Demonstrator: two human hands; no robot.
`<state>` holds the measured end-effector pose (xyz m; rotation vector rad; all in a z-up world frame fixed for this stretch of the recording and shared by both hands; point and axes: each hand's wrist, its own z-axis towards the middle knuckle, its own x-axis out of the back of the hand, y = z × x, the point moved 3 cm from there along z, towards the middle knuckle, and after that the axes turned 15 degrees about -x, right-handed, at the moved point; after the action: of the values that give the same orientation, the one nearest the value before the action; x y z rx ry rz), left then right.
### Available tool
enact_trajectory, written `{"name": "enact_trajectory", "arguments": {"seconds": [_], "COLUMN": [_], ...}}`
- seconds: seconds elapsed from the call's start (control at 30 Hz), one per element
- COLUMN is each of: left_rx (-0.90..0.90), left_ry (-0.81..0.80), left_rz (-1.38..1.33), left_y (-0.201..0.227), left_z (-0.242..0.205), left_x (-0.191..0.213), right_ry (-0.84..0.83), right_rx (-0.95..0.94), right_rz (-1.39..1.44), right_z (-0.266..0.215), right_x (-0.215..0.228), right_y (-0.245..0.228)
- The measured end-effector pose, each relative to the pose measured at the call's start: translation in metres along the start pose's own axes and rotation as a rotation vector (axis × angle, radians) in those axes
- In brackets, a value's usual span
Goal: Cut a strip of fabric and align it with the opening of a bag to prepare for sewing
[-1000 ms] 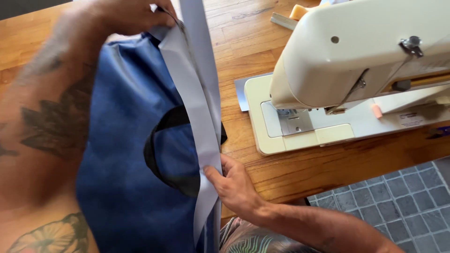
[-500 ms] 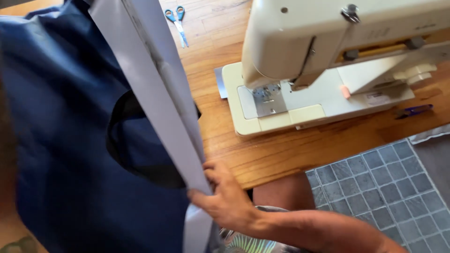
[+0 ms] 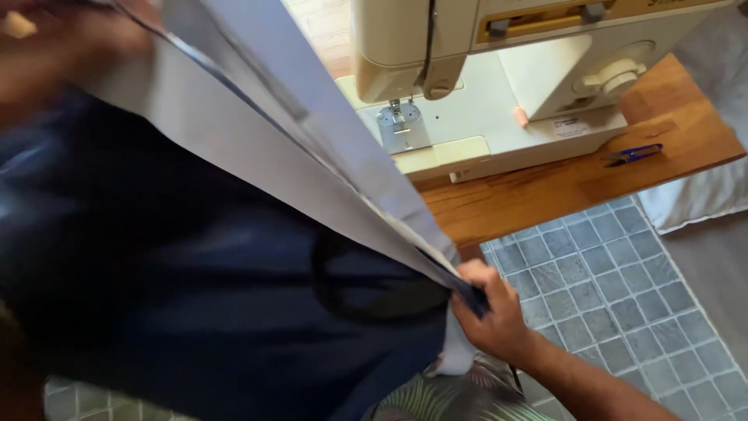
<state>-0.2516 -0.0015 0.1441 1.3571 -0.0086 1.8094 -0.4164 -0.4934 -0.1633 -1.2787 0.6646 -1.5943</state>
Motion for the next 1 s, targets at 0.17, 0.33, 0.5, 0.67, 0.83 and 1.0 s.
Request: {"name": "enact_trajectory", "arguments": {"seconds": [0.17,0.33,0.5,0.67,0.83,1.0], "left_rx": [-0.046,0.133,0.253,0.248,0.192,-0.155], "left_ry": [-0.376,-0.635,-0.719,-0.686,-0.765,-0.528], "left_rz": [0.254,0.320,0.537,0.601,0.499,-0.012], "left_y": [0.063,0.066,0.049,-0.036,-0.145,-0.164], "left_z": [0.044,0.077,0.067,0.056,0.063,0.077], "left_x": [-0.044,-0.078,-0.041,-0.049,-0.125,-0.197], "right_ry": [-0.086,-0.192,-0.094,-0.276,-0.575,-0.569], "right_rx": [-0.336,-0.476,0.016,0.006,0.063,-0.001], "right_rz": [0.183,0.245,0.059,0.062,0.021,-0.141], "right_z": [-0.052,-0.084,-0.021,-0.022,0.008,-0.019], "right_x": [0.012,0.020,0.008,-0.027,-0.018,0.002], "right_y": [0.069,0.072,0.012,-0.008,-0.082,-0.046]}}
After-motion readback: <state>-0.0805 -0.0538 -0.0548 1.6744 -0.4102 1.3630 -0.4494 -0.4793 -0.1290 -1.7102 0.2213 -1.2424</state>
